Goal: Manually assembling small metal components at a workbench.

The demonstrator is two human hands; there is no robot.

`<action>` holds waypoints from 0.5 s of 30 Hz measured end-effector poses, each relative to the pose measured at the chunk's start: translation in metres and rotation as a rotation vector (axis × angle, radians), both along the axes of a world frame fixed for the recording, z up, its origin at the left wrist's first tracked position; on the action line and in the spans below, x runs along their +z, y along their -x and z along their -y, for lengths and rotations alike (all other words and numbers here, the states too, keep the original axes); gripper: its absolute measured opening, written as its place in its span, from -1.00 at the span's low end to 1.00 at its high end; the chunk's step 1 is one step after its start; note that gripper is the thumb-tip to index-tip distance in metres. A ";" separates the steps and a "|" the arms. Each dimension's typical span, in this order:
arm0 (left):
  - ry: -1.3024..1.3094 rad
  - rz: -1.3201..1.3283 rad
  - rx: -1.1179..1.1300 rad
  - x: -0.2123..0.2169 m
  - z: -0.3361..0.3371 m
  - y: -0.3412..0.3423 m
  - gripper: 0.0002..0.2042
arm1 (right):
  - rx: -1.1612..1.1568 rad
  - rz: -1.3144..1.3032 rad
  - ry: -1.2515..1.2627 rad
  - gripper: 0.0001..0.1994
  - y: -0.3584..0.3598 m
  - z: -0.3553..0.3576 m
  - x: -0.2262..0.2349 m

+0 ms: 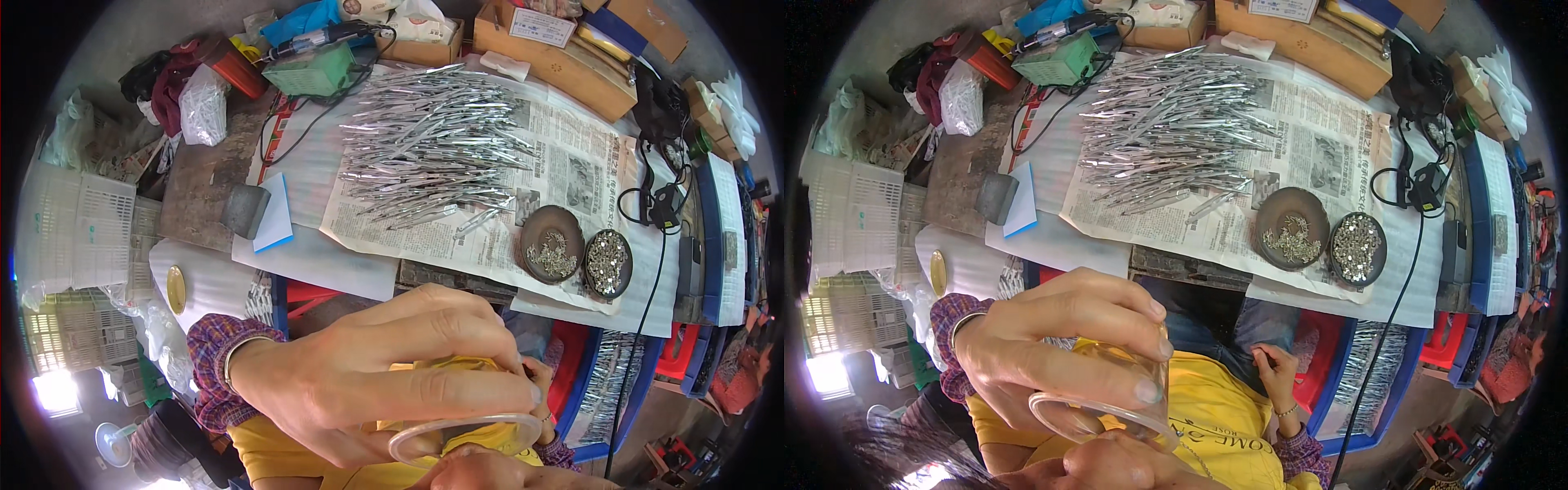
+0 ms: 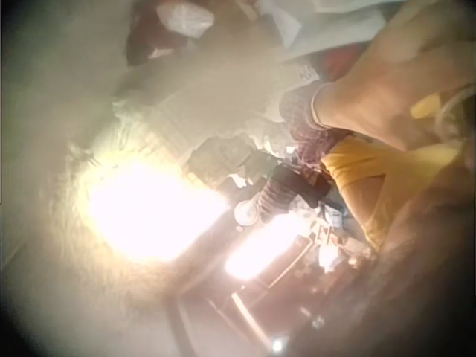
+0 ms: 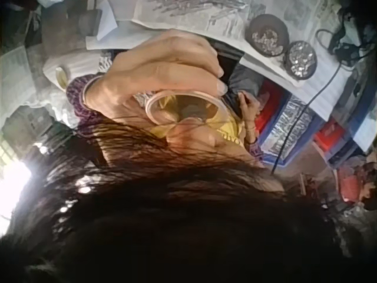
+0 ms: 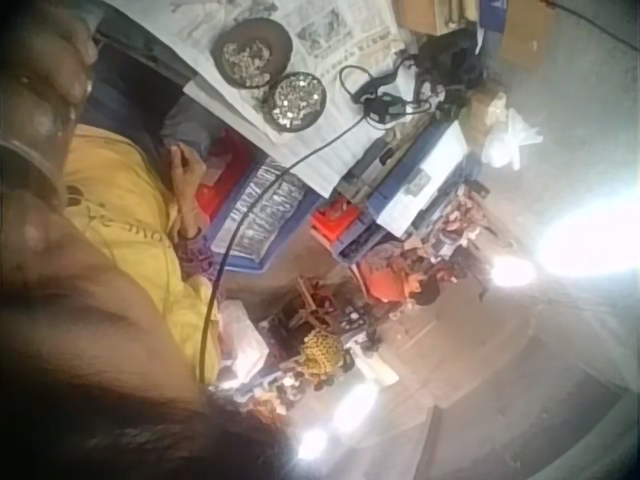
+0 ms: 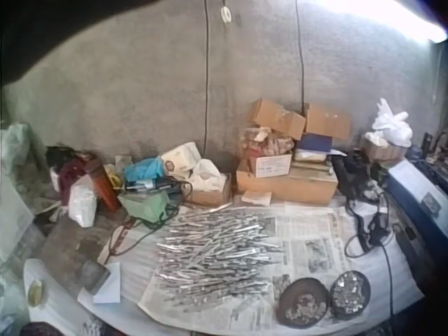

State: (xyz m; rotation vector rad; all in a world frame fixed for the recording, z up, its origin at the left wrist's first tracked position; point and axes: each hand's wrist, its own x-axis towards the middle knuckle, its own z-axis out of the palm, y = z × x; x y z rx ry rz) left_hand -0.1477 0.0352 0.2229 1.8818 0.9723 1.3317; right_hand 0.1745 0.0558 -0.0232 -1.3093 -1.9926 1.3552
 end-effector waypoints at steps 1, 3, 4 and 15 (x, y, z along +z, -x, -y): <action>-0.011 -0.005 0.027 0.001 0.001 0.000 -0.73 | 0.002 0.000 0.000 -0.90 0.001 0.000 0.001; -0.022 -0.009 0.038 0.001 0.001 0.000 -0.73 | 0.004 0.028 0.010 -0.91 0.002 0.000 0.003; -0.034 -0.015 0.047 0.002 0.002 0.000 -0.73 | 0.006 0.028 0.009 -0.91 0.002 0.000 0.002; 0.028 0.026 0.069 -0.005 0.007 0.008 -0.66 | 0.005 -0.019 -0.035 -0.89 0.006 0.000 0.008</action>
